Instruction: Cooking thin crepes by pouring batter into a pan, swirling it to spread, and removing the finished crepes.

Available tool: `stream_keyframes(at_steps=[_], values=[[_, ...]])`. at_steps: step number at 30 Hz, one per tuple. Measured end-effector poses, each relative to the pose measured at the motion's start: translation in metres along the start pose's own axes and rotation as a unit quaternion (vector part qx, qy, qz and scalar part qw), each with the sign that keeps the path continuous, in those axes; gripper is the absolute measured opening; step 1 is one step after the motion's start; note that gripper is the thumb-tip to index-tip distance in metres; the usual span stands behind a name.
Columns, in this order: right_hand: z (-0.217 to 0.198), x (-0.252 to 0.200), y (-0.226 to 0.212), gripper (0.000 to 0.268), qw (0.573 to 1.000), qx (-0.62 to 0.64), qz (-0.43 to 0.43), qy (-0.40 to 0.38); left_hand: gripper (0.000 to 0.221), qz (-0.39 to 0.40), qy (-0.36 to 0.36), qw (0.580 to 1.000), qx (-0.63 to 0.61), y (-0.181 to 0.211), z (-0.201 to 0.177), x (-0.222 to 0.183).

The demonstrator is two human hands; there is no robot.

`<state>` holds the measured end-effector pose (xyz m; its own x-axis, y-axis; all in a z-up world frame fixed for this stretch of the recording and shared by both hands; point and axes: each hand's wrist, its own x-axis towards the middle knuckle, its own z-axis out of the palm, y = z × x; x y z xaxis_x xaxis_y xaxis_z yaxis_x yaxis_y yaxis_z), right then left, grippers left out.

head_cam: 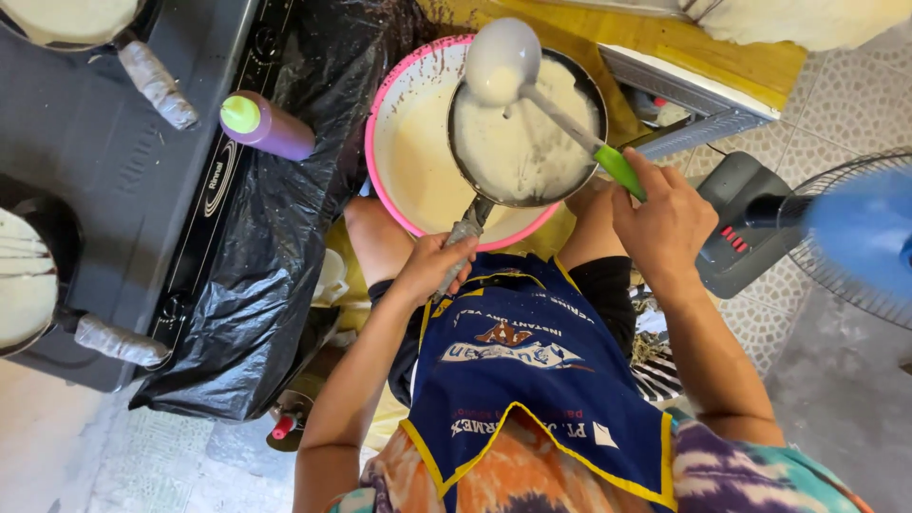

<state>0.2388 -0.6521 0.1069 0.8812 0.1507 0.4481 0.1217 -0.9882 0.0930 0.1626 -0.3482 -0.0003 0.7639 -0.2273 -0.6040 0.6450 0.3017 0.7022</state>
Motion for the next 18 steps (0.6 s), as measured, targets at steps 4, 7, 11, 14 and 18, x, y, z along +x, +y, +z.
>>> stream_keyframes(at_steps=[4, 7, 11, 14, 18], values=[[-0.007, -0.005, 0.001, 0.045, 1.000, 0.012, -0.017, 0.004, 0.036, 0.010, 0.006, 1.000, -0.010, 0.002, 0.003, -0.001], [-0.008, -0.007, 0.002, 0.043, 1.000, 0.004, -0.018, 0.004, 0.036, 0.014, 0.010, 1.000, -0.023, 0.001, 0.001, 0.000], [0.009, 0.000, 0.004, 0.042, 1.000, -0.008, -0.003, 0.025, 0.037, 0.013, 0.001, 1.000, -0.021, 0.002, -0.001, -0.004], [0.015, 0.000, 0.009, 0.046, 1.000, -0.019, 0.008, 0.016, 0.037, -0.005, 0.008, 1.000, -0.025, 0.002, -0.002, -0.007], [0.019, -0.008, 0.015, 0.043, 1.000, -0.001, 0.012, 0.002, 0.040, -0.012, 0.012, 1.000, -0.021, -0.006, -0.018, -0.003]])
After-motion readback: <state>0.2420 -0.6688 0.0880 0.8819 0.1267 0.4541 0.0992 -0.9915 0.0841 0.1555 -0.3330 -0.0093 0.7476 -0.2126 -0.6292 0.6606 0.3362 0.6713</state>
